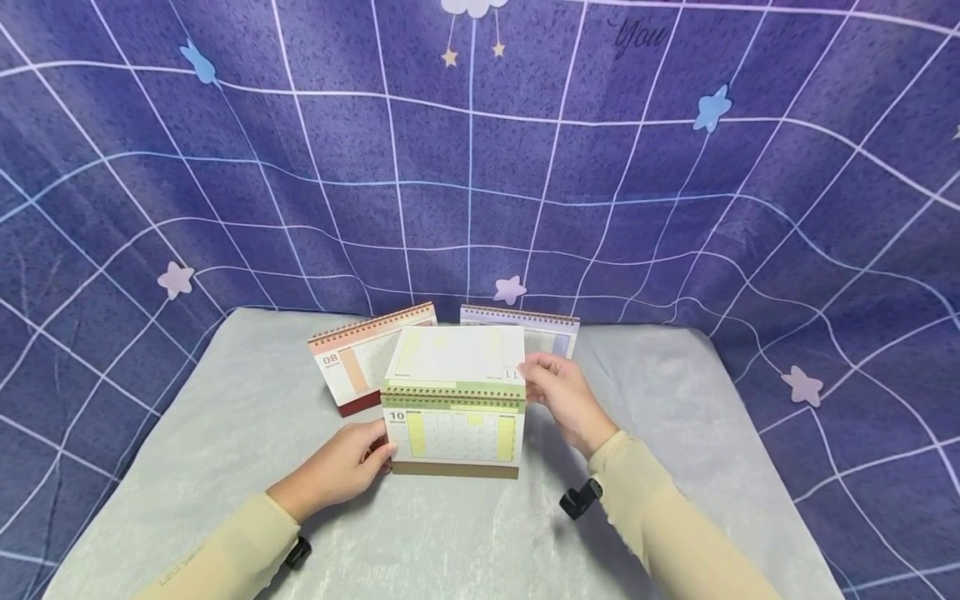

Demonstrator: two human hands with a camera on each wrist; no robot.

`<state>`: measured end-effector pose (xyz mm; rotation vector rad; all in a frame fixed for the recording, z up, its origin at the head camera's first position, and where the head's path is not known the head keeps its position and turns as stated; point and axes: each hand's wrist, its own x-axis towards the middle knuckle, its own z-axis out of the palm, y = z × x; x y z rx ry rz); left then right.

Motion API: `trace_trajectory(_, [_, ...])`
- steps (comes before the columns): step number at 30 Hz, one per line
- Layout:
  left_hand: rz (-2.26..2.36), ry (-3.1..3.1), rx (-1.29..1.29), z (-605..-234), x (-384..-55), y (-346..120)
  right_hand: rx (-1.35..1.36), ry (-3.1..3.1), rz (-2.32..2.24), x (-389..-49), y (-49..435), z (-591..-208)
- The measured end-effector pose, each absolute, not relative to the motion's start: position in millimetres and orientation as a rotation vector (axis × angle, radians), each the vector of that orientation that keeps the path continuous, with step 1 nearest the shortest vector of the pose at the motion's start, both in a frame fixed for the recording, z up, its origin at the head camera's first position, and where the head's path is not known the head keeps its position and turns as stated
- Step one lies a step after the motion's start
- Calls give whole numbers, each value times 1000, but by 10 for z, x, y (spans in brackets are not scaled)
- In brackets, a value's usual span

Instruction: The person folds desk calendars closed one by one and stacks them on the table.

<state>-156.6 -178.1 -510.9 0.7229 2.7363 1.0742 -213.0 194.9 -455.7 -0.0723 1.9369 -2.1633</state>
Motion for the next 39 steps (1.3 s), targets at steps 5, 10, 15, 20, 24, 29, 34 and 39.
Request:
trace_trajectory(5, [1071,2736,722,-5117,-1568,-1781,-79,1937,-2167,-2124,1954,-4560])
trace_trajectory(10, [1068,2733,725,-5124,-1571,-1785,-96,1946,-2164,-2119,1952,-4553])
trace_trajectory(15, [1063,2738,728,-5118,-1568,-1786,-99,1957,-2163,-2112,1948,-4541])
trace_trajectory(20, [1065,2740,738,-5127,-1574,-1788,-92,1968,-2173,-2110,1949,-4541])
trace_trajectory(24, [1072,2740,741,-5123,-1570,-1790,-98,1975,-2174,-2110,1947,-4540])
trace_trajectory(29, [1082,2739,744,-5113,-1564,-1783,-112,1984,-2169,-2109,1951,-4540])
trace_trajectory(34, [1080,2744,744,-5110,-1564,-1782,-127,1990,-2169,-2109,1955,-4541])
trace_trajectory(39, [1079,2750,744,-5127,-1567,-1779,-134,1993,-2173,-2107,1958,-4539])
